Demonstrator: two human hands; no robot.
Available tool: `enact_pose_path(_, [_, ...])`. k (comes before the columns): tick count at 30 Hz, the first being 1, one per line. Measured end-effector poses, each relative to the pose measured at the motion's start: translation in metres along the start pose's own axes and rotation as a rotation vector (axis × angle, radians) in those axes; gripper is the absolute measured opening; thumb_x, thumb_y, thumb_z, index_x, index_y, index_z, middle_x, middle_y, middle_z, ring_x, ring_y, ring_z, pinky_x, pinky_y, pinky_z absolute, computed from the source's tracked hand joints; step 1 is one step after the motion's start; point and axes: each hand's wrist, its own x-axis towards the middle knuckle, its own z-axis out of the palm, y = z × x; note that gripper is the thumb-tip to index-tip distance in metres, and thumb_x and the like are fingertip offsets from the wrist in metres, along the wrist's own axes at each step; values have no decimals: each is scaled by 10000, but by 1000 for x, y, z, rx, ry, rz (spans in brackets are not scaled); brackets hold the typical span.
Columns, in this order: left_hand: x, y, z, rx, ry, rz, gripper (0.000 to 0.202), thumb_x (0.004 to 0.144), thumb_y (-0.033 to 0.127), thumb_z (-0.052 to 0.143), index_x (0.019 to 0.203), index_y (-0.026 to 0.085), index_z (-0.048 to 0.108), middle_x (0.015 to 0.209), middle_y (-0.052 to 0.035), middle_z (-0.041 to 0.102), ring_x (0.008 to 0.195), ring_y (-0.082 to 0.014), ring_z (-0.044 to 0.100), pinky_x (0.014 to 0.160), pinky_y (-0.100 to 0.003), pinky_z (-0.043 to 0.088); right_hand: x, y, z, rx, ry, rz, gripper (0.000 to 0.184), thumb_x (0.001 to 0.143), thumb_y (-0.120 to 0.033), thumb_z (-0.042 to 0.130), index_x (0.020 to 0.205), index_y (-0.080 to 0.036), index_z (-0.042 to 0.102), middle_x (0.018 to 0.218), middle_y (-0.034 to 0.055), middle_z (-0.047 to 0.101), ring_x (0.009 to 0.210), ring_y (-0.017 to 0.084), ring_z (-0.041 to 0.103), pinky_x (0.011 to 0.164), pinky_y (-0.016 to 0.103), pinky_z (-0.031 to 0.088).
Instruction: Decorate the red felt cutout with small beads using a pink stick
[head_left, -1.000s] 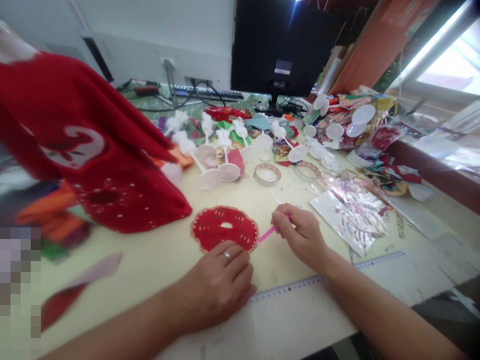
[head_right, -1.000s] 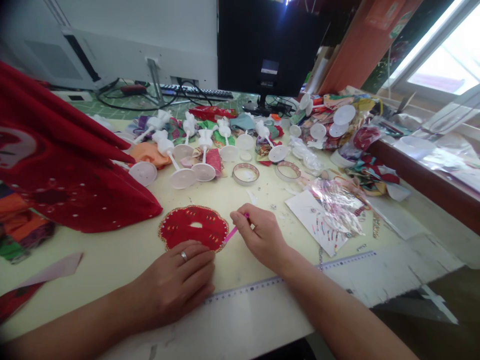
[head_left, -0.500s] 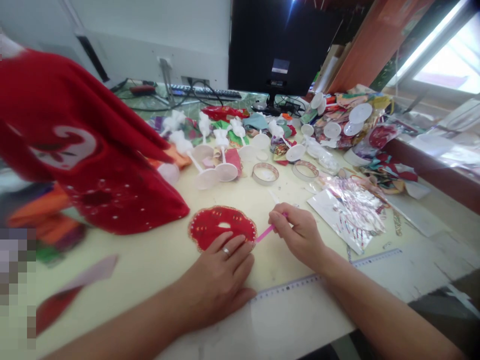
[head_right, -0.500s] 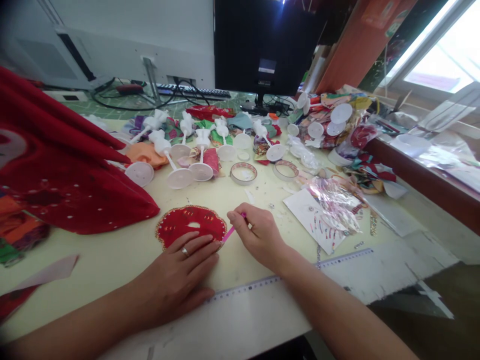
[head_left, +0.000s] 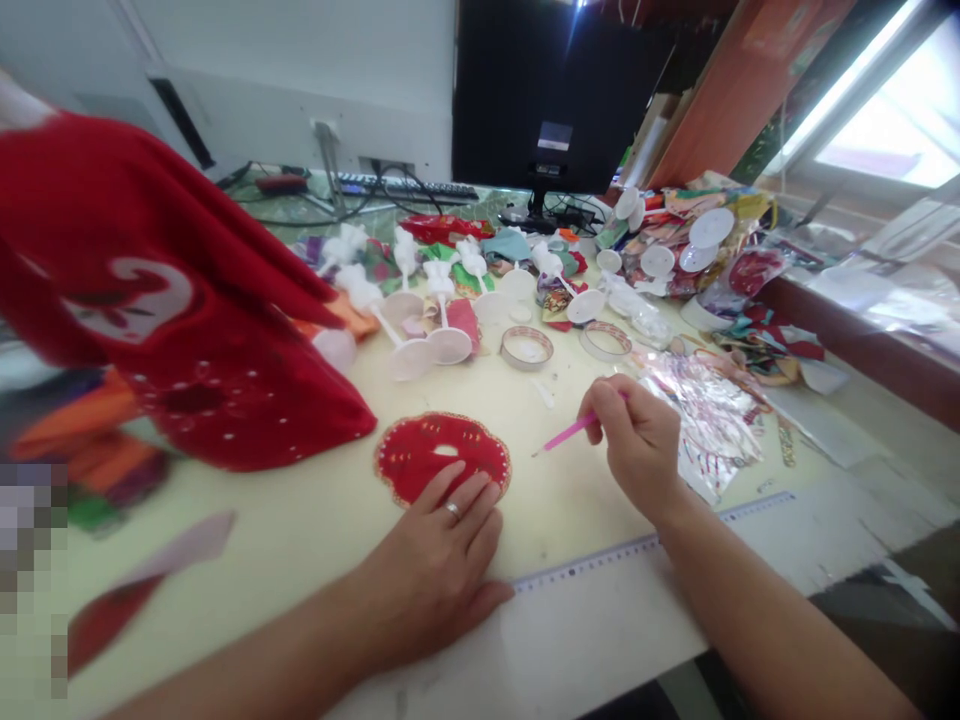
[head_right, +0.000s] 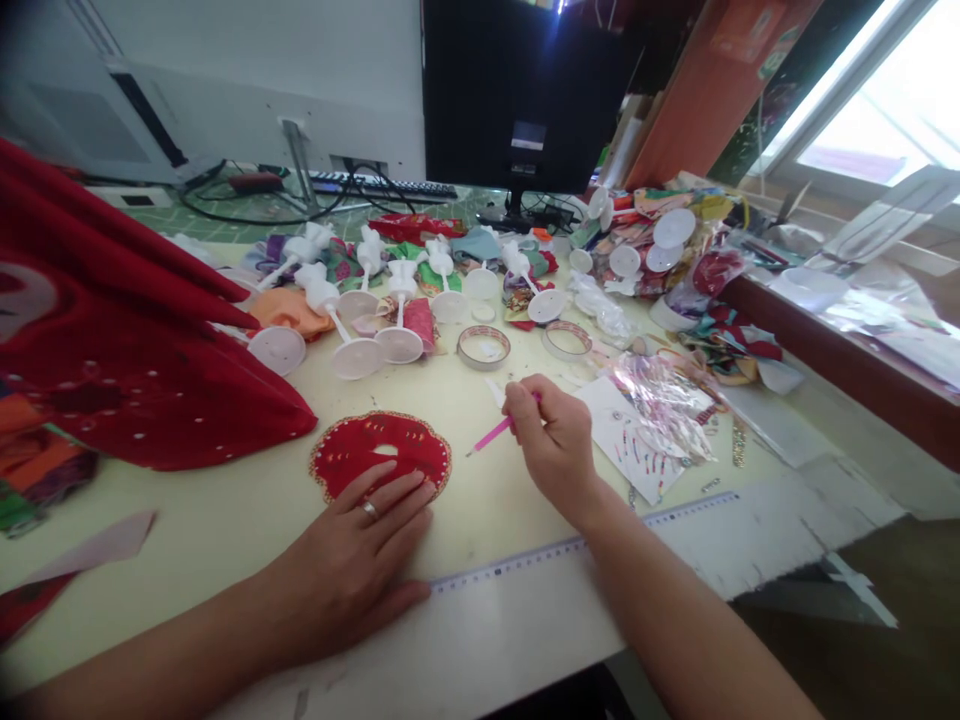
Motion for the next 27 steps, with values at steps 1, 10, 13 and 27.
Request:
enact_pose_path(1, [0,0,0,-5,12,3,381,893,381,450,1004,49,602,1130,-186,620,1114,-336,515,1010,-529,331,3,2,-3,-5,45,4,321,916,-306,447,636,-185,545,454,-44,467,421,74,426,452,230,343])
enact_pose_path(10, [1,-1,6,-73,59,-30,328,869,367,517,1039,106,617,1206,-129,598,1137,-304,508,1042,-486,285,26,26,-43,-235,185,-33,366,906,-311,455,563,-187,481,471,-49,390,434,75,363,463,240,290])
enact_pose_path(13, [2,-1,8,-83,74,-37,329,873,366,516,1040,104,624,1192,-127,607,1124,-303,513,1049,-490,267,28,31,-48,-408,96,-24,357,890,-308,457,553,-190,447,471,-49,377,450,82,363,482,244,279])
enact_pose_path(27, [7,-1,1,-81,185,33,244,877,242,518,910,55,670,959,-154,682,959,-294,588,974,-509,343,28,39,-42,-806,-115,-51,360,875,-299,432,539,-199,352,462,-39,356,434,93,287,476,258,185])
